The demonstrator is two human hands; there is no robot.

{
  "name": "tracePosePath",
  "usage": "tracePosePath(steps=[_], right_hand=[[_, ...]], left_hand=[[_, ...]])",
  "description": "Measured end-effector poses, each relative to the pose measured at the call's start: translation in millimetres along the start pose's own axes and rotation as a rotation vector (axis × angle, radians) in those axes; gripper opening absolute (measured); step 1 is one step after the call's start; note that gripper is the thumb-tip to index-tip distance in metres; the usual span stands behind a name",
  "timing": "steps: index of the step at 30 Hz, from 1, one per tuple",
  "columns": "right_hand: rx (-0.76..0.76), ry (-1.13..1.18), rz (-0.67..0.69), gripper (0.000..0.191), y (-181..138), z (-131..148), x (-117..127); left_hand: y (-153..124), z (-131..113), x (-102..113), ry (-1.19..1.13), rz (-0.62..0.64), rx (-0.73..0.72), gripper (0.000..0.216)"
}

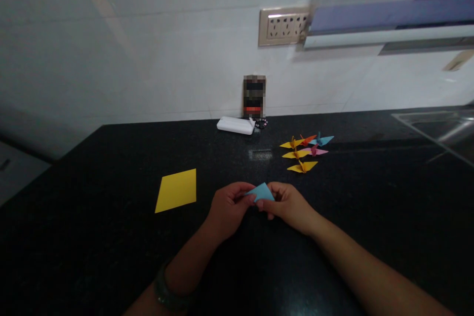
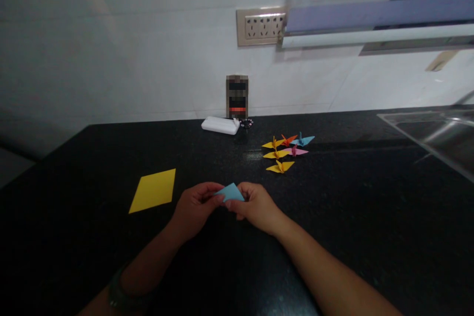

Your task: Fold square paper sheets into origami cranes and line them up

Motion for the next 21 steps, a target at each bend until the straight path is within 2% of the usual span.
tracePosePath(steps=[3, 5, 10, 13, 16, 18, 21], right_hand=[[-0.038, 0.009, 0.055, 0.013, -1, 0, -1], [-0.029, 0.035, 0.045, 0.014, -2, -1, -3], [0.044, 0.151, -0.076, 0.02, -3, 0, -8], [0.055, 0.183, -0.083, 0.024, -4, -2, -12], [0.075, 0.091, -0.07, 0.023, -3, -5, -14], [0.117, -0.035, -0.138, 0.022, -4, -7, -13], [0.223, -0.202, -0.335, 0.019, -5, -6, -7]], left_hand=[[-1, -2, 2, 0.097, 0.006, -0.065, 0.019], [-1, -2, 2, 0.11, -0.003, -0.078, 0.021], [0, 0, -3, -0.157, 0.001, 0.018, 0.031], [-1, 4, -8, -0.26, 0.058, 0.065, 0.025], [-1, 8, -9, -0.311, 0.041, 0.083, 0.021], [-1, 10, -9, -0.346, -0.005, 0.088, 0.02], [-1, 8, -7, -0.343, -0.057, 0.126, 0.021]])
Point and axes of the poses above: each hand's wrist, its own y-axis towards the middle knuckle, its own x-axis out of the back of the hand, z = x × y, the point moved 2 cm from there along y, towards the middle knuckle, and after that the axes turned 3 degrees about -y, right-handed, at the moved point
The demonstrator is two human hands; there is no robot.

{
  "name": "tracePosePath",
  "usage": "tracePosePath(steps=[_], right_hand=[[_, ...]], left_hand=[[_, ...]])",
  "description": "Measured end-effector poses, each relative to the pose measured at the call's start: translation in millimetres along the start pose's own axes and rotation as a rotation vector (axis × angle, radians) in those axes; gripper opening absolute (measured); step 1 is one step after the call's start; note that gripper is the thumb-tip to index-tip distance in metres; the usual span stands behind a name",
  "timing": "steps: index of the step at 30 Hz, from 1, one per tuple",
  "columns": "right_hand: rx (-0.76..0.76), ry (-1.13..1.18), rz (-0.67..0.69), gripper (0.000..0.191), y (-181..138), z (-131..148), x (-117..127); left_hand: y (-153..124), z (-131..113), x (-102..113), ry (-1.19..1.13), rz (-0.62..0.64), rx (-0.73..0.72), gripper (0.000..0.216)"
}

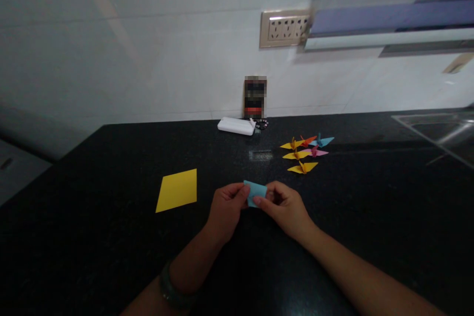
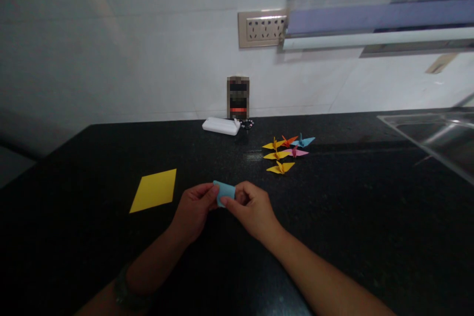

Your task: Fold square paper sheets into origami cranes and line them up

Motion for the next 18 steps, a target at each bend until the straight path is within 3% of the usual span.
tracePosePath(steps=[3, 8, 18], right_hand=[[0.143, -0.084, -0.103, 0.013, 1, 1, 5], [0.324, -0.153, -0.16, 0.006, 0, 4, 8], [0.682, -0.432, -0.077, 0.019, -4, 14, 8]], left_hand=[[-1, -3, -2, 0.069, -0.004, 0.043, 0.022], [-3, -5, -5, 0.094, 0.015, 0.086, 0.02], [-1, 0, -5, -0.059, 0.018, 0.133, 0.023]])
Point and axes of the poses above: each hand's wrist, its own y-axis towards the middle knuckle, its own x-axis out of the back of the hand, z = x × y, the point moved 2 cm from there along y, towards the middle knuckle, and after that the axes turned 3 degrees about -y, right-handed, at the moved point
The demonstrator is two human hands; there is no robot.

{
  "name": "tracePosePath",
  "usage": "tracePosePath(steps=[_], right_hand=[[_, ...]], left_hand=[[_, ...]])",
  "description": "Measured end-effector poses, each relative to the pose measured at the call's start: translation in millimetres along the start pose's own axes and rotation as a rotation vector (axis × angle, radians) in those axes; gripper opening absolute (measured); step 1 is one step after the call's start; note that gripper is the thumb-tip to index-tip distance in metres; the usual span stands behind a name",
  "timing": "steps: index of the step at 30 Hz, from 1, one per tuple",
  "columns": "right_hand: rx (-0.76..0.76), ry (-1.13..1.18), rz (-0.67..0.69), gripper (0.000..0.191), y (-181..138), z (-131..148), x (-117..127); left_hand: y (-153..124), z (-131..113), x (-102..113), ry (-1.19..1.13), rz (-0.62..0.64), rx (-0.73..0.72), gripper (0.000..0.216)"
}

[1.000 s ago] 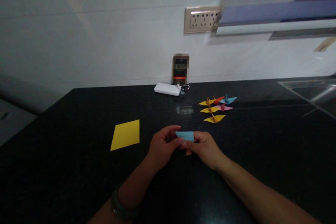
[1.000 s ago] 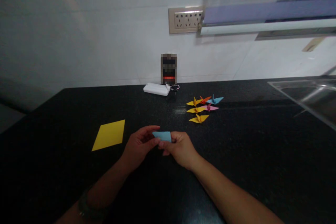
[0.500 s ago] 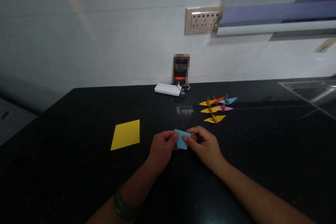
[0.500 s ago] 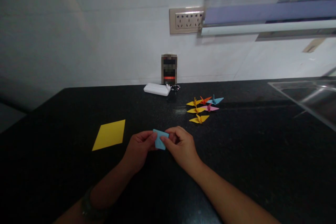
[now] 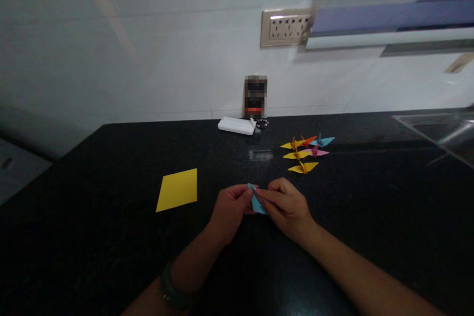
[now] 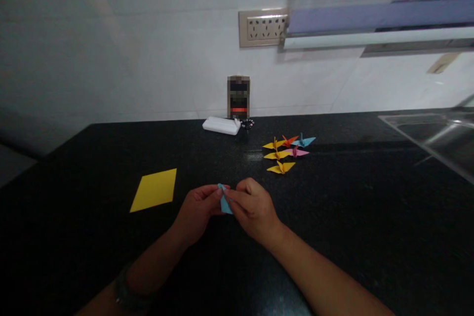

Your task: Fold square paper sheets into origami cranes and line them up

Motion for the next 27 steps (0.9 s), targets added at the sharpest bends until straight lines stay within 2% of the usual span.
tracePosePath(steps=[7, 12, 22, 25, 27], right_hand=[[0.12, -0.184, 0.154, 0.019, 1.2, -2.5, 4.9], [0.164, -0.179, 0.236, 0.022, 3.7, -4.8, 5.8], [0.137, -0.109, 0.31, 0.024, 5.1, -3.4, 9.0], [0.055, 0.043, 0.331, 0.02, 6.2, -0.6, 8.3], [-0.121, 0.182, 0.278, 0.025, 6.2, -2.2, 6.4]], left_hand=[[0.6, 0.0, 3.1, -0.06, 0.007, 0.042, 0.023], [2.2, 0.9, 4.5, -0.056, 0.039, 0.047, 0.025], [2.8, 2.4, 4.7, -0.033, 0.039, 0.023, 0.025], [2.6, 1.0, 4.9, 0.066, -0.01, -0.022, 0.023], [2.4, -0.5, 5.2, 0.163, -0.049, -0.069, 0.021]])
Point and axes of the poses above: each hand's wrist, its own y-axis towards the middle knuckle, its own x-axis out of the back of the hand, z = x × y, the point moved 2 cm from there along y, towards the middle knuckle, and after that the axes turned 3 degrees about -y, right-handed, at the moved point
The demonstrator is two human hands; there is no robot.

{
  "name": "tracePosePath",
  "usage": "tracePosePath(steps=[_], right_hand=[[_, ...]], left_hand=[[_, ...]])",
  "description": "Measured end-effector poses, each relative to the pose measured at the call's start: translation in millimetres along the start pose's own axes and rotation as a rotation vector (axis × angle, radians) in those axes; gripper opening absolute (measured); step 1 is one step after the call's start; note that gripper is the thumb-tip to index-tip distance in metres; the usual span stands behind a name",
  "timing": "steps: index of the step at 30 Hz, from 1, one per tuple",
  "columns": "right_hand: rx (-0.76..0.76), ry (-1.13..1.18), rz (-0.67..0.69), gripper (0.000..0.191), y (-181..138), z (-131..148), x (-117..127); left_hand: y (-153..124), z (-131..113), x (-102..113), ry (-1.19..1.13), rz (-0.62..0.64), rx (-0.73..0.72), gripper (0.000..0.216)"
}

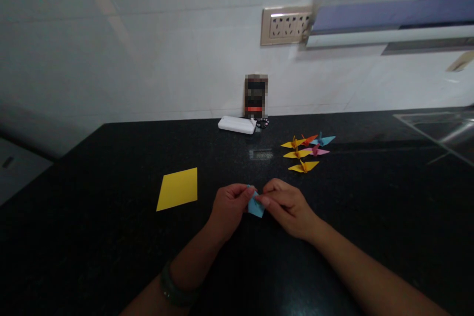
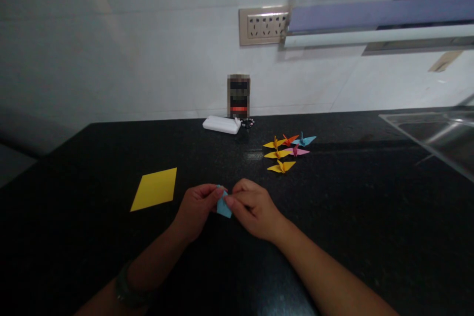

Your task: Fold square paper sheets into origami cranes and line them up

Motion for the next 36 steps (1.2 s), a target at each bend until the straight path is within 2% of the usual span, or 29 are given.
tracePosePath(steps=[2, 3, 6, 10, 13, 17, 22, 26, 30, 36], right_hand=[[-0.223, 0.144, -0.092, 0.029, 0, -6, -3], [-0.321, 0.201, -0.094, 0.027, -1, -9, -6], [-0.475, 0.289, 0.024, 0.03, -2, -14, -16], [-0.452, 0.25, 0.095, 0.031, -3, -13, -22], [-0.433, 0.232, 0.097, 0.028, -3, -11, -23], [-0.496, 0.357, 0.144, 0.027, -3, -11, -23], [-0.609, 0.568, 0.208, 0.031, -3, -10, -21], [-0.64, 0.575, 0.187, 0.035, -3, -11, -21], [-0.608, 0.535, 0.186, 0.037, -3, -11, -21], [-0.614, 0.558, 0.221, 0.027, -2, -7, -20]], left_hand=[[0, -1, 0, 0.076, -0.017, -0.049, 0.021], [0, -2, 0, 0.106, -0.02, -0.074, 0.02], [0, -3, 2, 0.18, -0.031, -0.15, 0.019], [0, -5, 3, 0.299, -0.043, -0.301, 0.016], [0, -5, 3, 0.352, -0.035, -0.333, 0.017], [-1, -3, 2, 0.293, -0.052, -0.243, 0.018], [-3, 0, -2, 0.049, -0.016, -0.064, 0.024], [-4, -1, -4, 0.036, 0.009, -0.055, 0.021], [-4, -1, -4, 0.079, 0.009, -0.083, 0.021], [-1, 0, -3, -0.066, 0.013, 0.02, 0.041]])
Point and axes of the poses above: each hand's wrist, its own y-axis towards the middle knuckle, its own x-axis out of the back of the hand, z = x × y, the point moved 2 cm from there along y, towards the middle knuckle, and after that the axes turned 3 degrees about -y, right-handed, at the moved point
